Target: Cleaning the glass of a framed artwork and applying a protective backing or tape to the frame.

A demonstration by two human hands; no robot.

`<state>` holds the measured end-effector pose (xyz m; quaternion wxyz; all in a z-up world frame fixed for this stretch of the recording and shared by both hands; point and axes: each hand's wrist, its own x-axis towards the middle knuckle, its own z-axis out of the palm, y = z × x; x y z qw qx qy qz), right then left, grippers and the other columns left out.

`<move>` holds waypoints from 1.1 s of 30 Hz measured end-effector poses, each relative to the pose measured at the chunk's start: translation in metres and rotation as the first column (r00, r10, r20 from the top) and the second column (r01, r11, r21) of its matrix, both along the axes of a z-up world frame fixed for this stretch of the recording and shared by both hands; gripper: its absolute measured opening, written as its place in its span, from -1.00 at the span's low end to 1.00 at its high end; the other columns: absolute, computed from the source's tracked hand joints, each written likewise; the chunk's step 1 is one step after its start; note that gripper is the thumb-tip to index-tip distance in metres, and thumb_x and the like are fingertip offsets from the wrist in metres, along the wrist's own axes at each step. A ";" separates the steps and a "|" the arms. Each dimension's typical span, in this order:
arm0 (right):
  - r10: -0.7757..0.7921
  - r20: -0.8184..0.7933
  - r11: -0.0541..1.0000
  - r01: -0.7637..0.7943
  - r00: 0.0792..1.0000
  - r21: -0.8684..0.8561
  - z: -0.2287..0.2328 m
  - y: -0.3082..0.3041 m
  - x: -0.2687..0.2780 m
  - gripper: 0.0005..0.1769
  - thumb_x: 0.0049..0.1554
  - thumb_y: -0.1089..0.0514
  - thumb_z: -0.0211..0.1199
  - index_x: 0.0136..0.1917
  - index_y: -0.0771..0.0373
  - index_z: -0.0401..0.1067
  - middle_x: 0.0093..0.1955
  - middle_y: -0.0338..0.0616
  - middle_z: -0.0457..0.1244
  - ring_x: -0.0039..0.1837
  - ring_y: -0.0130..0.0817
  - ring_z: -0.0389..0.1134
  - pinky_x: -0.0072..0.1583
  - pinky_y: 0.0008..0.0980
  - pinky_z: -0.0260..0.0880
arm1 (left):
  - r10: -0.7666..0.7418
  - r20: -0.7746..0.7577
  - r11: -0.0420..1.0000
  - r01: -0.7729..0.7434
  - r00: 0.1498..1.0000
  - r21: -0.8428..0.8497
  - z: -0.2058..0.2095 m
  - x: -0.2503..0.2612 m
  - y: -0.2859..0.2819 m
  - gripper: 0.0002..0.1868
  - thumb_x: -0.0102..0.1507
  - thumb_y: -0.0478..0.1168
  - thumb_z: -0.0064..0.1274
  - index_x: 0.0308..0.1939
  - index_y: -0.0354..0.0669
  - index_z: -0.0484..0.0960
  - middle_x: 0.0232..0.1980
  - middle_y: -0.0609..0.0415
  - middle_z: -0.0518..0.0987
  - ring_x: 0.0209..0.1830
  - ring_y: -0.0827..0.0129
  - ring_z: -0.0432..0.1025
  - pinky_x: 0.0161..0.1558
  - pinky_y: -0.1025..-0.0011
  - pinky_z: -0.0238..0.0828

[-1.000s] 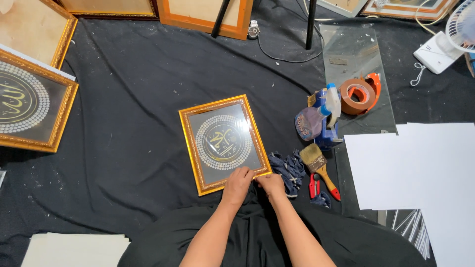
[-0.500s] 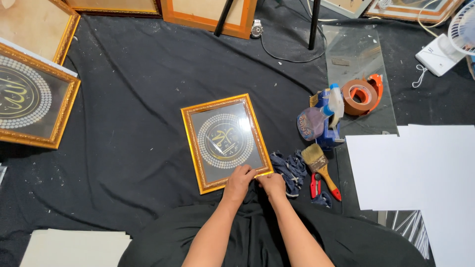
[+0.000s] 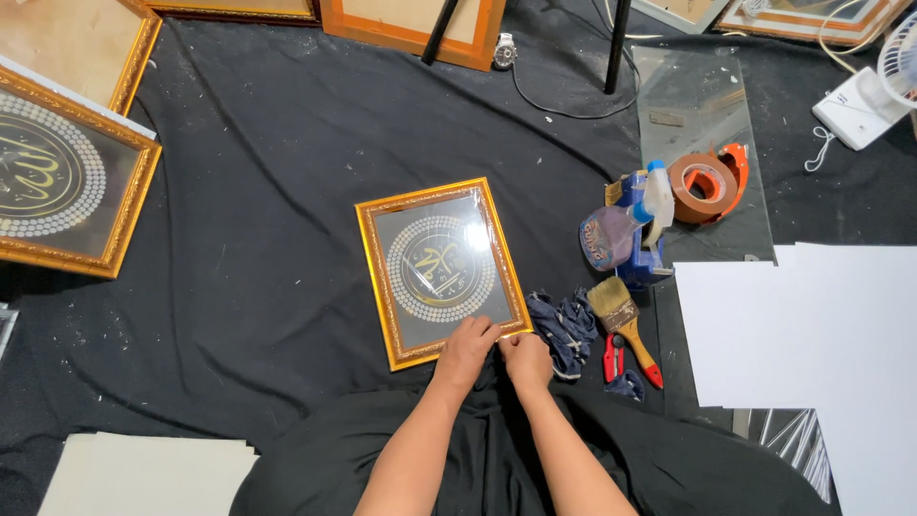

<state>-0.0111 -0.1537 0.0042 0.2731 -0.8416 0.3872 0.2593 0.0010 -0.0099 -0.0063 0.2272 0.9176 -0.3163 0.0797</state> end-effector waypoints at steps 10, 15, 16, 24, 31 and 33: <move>0.184 0.110 0.983 -0.179 0.977 -0.050 0.041 0.005 -0.018 -0.59 0.25 -0.24 0.14 -0.03 0.12 0.52 0.03 0.03 0.44 0.25 0.12 0.43 0.18 0.03 0.46 | -0.035 -0.017 0.999 0.035 0.999 -0.023 0.005 0.001 0.001 -0.80 0.29 -0.31 0.06 -0.21 0.09 0.35 -0.23 0.22 0.27 -0.30 0.35 0.25 -0.32 0.43 0.29; 0.653 0.361 0.701 -0.351 0.666 -0.620 -0.007 -0.002 -0.041 -0.60 0.25 -0.25 0.09 -0.18 0.09 0.28 -0.24 -0.24 0.27 0.02 -0.32 0.40 -0.10 -0.29 0.54 | -0.040 -0.018 0.998 0.039 0.999 -0.050 0.005 0.002 0.001 -0.84 0.32 -0.34 0.05 -0.22 0.00 0.39 -0.22 0.19 0.31 -0.33 0.35 0.26 -0.34 0.41 0.29; 0.653 0.362 0.702 -0.351 0.666 -0.620 -0.013 -0.004 -0.041 -0.60 0.25 -0.25 0.09 -0.18 0.09 0.28 -0.24 -0.24 0.27 0.02 -0.32 0.40 -0.10 -0.29 0.54 | -0.041 -0.018 0.998 0.040 0.999 -0.049 0.005 0.002 0.002 -0.84 0.32 -0.34 0.05 -0.22 0.00 0.39 -0.22 0.19 0.31 -0.33 0.35 0.26 -0.34 0.41 0.29; 0.887 0.173 0.315 -0.286 0.427 -0.905 -0.047 -0.024 -0.034 -0.62 0.22 -0.32 0.06 -0.23 -0.11 0.12 -0.37 -0.49 0.13 -0.20 -0.59 0.31 -0.30 -0.59 0.37 | -0.039 -0.040 0.996 0.035 0.998 -0.080 0.000 0.004 0.002 -0.88 0.30 -0.31 0.01 -0.17 0.03 0.44 -0.24 0.21 0.34 -0.27 0.31 0.35 -0.28 0.43 0.37; 0.541 0.427 0.841 -0.477 0.725 -0.255 -0.034 -0.034 -0.031 -0.75 0.25 -0.09 0.19 -0.05 0.08 0.27 -0.15 0.00 0.32 0.06 -0.02 0.43 0.00 -0.10 0.46 | -0.005 -0.070 0.994 -0.002 0.998 -0.107 -0.026 0.008 -0.001 -0.85 0.27 -0.33 0.02 -0.12 0.00 0.47 -0.21 0.19 0.39 -0.20 0.26 0.41 -0.24 0.42 0.41; 0.264 0.547 0.964 -0.226 0.794 -0.138 -0.051 -0.043 -0.036 -0.82 0.22 -0.02 0.22 0.07 -0.01 0.39 -0.02 -0.10 0.39 0.18 -0.12 0.41 0.16 -0.21 0.45 | 0.114 -0.317 0.969 -0.176 0.941 -0.173 -0.027 0.015 -0.002 -0.70 0.32 -0.26 -0.03 0.12 -0.01 0.60 0.02 -0.01 0.60 0.11 0.05 0.48 0.11 0.14 0.47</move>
